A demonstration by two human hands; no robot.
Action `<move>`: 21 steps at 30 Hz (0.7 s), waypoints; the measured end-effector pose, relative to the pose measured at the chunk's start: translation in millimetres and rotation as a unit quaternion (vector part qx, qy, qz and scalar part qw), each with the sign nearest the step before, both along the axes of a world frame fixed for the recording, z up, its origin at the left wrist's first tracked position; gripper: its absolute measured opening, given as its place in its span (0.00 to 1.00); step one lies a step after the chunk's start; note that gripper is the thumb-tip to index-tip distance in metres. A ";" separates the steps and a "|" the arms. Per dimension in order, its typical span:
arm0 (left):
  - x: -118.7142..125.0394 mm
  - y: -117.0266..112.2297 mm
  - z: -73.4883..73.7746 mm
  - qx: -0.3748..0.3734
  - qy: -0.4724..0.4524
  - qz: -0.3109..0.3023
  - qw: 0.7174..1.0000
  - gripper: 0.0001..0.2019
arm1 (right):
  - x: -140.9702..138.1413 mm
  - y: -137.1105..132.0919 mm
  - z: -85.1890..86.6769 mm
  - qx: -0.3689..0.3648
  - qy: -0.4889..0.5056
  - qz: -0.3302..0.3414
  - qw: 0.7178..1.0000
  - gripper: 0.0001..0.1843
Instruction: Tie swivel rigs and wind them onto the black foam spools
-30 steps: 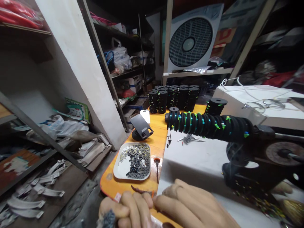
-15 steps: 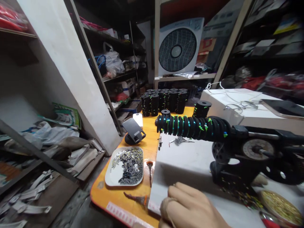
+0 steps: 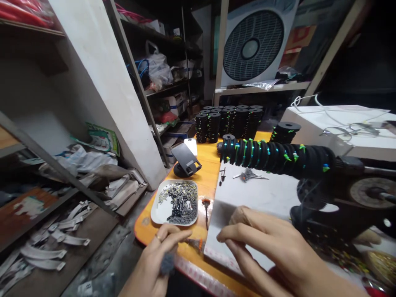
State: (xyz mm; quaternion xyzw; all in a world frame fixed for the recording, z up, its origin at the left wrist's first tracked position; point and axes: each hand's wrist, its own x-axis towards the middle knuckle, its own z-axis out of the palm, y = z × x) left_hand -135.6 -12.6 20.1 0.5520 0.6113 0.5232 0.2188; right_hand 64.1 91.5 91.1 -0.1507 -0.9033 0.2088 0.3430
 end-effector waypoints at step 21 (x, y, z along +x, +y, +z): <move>54.9 21.7 -8.2 -0.015 -0.374 0.099 0.922 0.17 | 0.8 -4.8 -14.2 -0.092 -0.017 0.003 0.996 0.14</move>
